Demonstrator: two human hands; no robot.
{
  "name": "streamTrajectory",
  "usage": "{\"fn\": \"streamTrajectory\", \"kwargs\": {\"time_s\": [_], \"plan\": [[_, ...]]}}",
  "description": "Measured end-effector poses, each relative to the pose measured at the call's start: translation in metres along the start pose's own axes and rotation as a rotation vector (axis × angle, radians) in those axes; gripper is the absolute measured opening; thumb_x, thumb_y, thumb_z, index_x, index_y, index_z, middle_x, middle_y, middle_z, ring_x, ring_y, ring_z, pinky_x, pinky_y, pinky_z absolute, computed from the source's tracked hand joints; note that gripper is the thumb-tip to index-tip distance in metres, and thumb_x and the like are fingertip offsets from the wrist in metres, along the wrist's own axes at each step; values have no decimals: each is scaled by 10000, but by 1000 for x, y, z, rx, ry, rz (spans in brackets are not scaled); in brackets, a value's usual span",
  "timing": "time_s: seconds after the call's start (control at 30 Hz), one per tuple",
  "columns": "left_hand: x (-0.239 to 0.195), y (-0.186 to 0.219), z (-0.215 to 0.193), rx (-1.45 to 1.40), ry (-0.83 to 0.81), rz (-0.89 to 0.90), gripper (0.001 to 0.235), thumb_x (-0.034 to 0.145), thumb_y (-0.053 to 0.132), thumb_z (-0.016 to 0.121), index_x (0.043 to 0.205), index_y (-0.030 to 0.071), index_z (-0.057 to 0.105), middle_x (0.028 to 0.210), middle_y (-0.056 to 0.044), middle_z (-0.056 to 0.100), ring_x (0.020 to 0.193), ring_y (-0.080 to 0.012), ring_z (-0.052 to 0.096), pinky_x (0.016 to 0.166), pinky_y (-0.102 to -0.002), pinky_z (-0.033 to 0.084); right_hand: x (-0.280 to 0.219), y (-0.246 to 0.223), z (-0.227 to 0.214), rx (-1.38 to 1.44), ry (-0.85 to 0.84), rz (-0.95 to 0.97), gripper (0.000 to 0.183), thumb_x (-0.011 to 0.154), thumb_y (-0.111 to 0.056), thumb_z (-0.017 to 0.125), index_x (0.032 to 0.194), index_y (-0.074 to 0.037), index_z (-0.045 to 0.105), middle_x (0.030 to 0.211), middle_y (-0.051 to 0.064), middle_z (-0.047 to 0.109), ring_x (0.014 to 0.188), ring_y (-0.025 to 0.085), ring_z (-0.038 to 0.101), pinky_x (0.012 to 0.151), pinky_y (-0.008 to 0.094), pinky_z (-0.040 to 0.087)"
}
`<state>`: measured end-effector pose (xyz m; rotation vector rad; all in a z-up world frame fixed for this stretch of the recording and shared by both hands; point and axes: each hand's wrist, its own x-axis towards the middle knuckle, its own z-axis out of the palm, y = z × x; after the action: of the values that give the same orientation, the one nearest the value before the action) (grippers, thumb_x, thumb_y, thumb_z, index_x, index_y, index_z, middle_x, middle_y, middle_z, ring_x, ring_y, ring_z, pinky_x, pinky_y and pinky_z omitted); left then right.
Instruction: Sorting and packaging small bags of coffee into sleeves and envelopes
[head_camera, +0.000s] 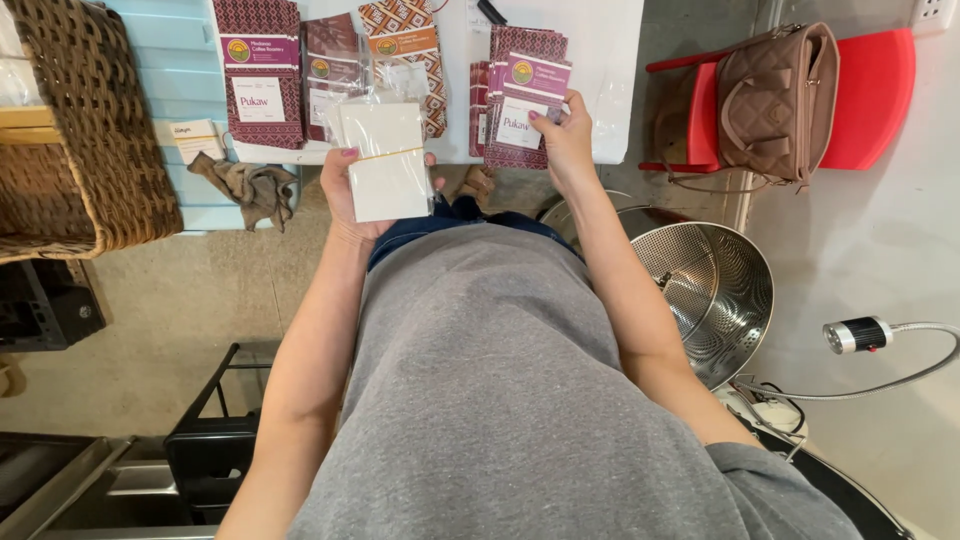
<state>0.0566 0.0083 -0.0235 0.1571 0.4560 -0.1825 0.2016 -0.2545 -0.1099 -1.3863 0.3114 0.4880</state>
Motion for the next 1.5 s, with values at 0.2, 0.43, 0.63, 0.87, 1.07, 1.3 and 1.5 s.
{"fn": "streamTrajectory", "kwargs": {"time_s": [0.2,0.43,0.63,0.87,1.07,1.3,1.5], "plan": [[4,-2,-8,-11,-47,-29,866,828,554,624,1487,5,502,1359,-264,621,1028,-372,664,910,-573,530,-4,-6,19,-414,31,-132,390,888,9,708,1187,-126,496,987,108,748,819,157,701,731,288,558],[9,-9,-8,78,53,61,766,856,541,631,1360,-34,586,1223,-231,677,970,-401,696,828,-567,566,-21,-29,38,-836,53,-326,687,864,-61,787,1408,-123,372,1118,129,550,983,232,632,870,392,556],[12,-11,-3,79,48,17,771,862,520,642,1400,-25,556,1264,-229,671,1009,-391,707,854,-563,573,-66,-61,79,-1011,-113,-789,372,1006,-182,712,1352,-114,593,1341,159,523,1218,318,557,1030,472,510],[33,-30,-58,163,63,0,517,927,492,583,1163,43,687,1054,-178,744,946,-370,759,935,-520,632,-81,-27,108,-893,-382,-1323,66,972,-152,640,1004,-144,697,1038,26,624,962,277,610,874,376,500],[-15,-14,14,228,260,-76,540,731,181,710,1246,21,688,1029,-249,739,835,-451,763,785,-592,631,-105,-61,89,-598,-635,-700,77,1020,-116,613,1056,-163,661,827,24,713,784,261,661,769,352,552],[-32,-16,48,493,263,-224,686,549,96,754,1225,6,690,1004,-261,736,841,-461,748,724,-616,614,-63,-79,68,-725,-612,-961,153,1025,3,574,1073,-98,679,827,99,676,765,334,668,743,426,564],[-9,-7,11,396,-43,-530,756,788,140,624,1495,-16,405,1381,-219,607,990,-327,664,833,-557,586,-38,-121,94,-625,-511,-877,261,907,188,406,983,-10,557,963,141,601,805,205,545,676,278,434]]}}
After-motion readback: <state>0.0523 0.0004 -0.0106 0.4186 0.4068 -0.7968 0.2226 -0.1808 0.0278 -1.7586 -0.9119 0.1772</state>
